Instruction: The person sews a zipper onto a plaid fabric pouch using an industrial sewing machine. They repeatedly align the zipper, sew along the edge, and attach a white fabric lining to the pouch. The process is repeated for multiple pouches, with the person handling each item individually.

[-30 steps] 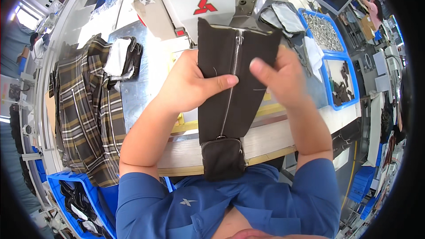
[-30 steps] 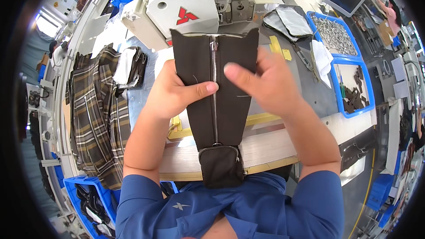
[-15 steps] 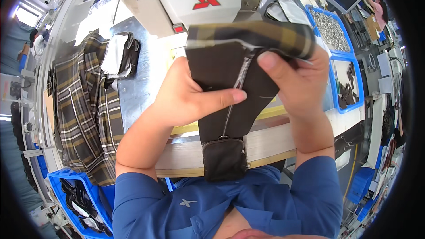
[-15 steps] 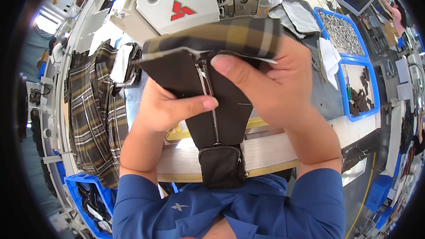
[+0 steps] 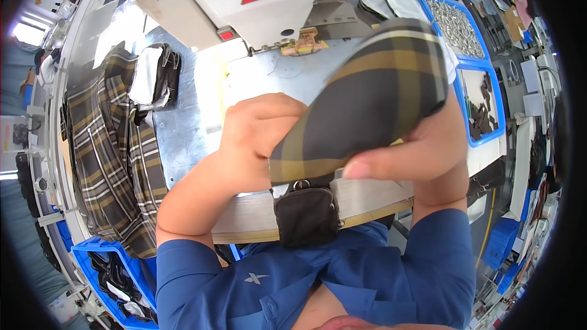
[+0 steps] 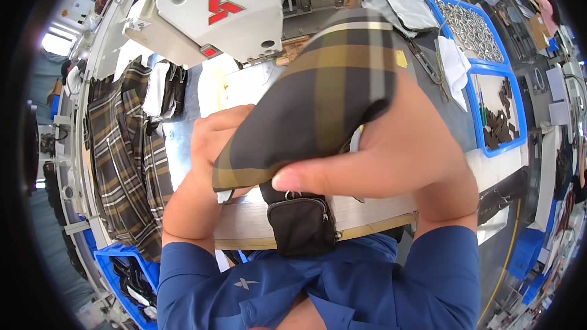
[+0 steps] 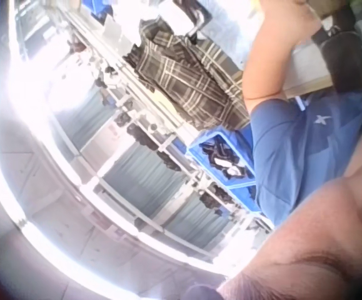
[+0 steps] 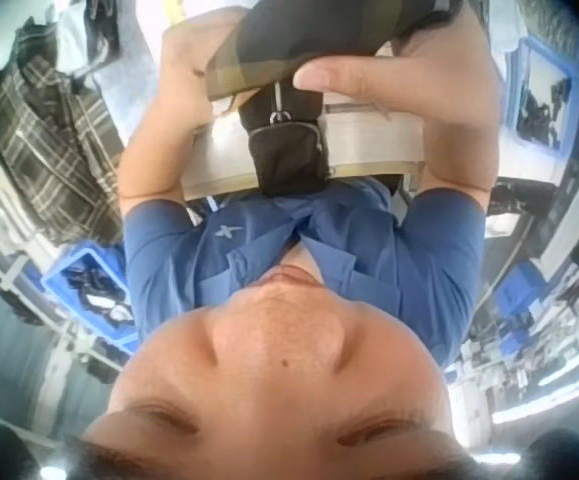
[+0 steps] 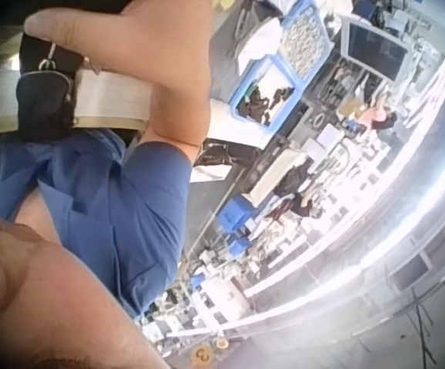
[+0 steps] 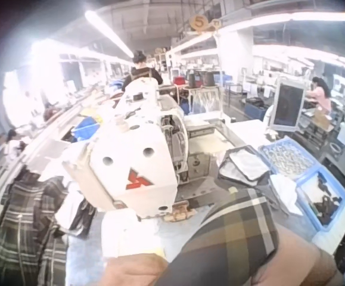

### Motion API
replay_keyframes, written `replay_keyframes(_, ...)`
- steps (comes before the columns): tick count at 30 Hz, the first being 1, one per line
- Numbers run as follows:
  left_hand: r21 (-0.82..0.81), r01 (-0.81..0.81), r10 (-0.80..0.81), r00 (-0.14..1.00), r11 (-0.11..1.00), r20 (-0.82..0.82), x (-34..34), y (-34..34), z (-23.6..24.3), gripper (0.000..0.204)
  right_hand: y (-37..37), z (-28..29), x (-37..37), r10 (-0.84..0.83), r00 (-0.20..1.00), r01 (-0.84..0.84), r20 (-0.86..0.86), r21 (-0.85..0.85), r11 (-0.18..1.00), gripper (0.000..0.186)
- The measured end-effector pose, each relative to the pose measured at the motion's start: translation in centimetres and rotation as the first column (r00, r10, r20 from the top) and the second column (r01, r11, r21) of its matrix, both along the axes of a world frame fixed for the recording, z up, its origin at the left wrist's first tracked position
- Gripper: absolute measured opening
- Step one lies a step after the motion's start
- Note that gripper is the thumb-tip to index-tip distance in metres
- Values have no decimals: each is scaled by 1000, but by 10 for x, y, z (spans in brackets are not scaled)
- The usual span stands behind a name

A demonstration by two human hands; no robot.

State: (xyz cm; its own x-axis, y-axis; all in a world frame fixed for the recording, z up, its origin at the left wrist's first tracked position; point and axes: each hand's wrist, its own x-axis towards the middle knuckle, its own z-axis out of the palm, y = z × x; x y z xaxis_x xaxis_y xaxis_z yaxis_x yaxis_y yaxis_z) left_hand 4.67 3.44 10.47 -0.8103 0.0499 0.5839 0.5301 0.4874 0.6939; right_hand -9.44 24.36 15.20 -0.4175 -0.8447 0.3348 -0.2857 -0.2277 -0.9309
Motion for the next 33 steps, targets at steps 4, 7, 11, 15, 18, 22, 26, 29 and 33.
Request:
replay_keyframes(4, -202, -43, 37, 999, 978, -33, 6, 0, -6, 35, -4, 5, 9, -126, 983, 114, 136, 90, 989, 57)
replay_keyframes(7, -349, -134, 84, 985, 927, -153, 5, 2, -7, 37, -7, 7, 8, -169, 957, 142, 236, 126, 982, 48)
replay_keyframes(11, -311, -141, 110, 987, 940, -115, 8, 1, -3, 39, -8, 0, 1, 52, 976, -48, 211, -22, 999, 50)
replay_keyframes(15, -277, -106, 59, 983, 955, -173, 7, -2, -13, 39, -4, 0, 6, 52, 977, -55, 207, 10, 998, 53)
replay_keyframes(18, -185, -20, -10, 987, 983, -159, 4, 2, -7, 37, -5, 4, 13, -127, 953, 101, 275, 108, 989, 49)
replay_keyframes(22, -216, -130, 102, 986, 968, -134, 11, 9, -3, 35, -9, 2, 8, -93, 973, 61, 212, 151, 987, 41)
replay_keyframes(26, -190, -373, 357, 927, 908, -115, 21, 12, 4, 39, -16, -14, 7, -74, 997, 73, 21, 47, 996, 41)
replay_keyframes(29, -151, -501, 410, 818, 852, -403, 21, 14, -1, 41, -16, -13, 5, -41, 999, 37, 35, 113, 993, 43)
replay_keyframes(33, -533, -518, 176, 807, 670, -563, 29, 17, 20, 36, -13, -14, 8, -27, 998, 33, -59, 110, 993, 43)
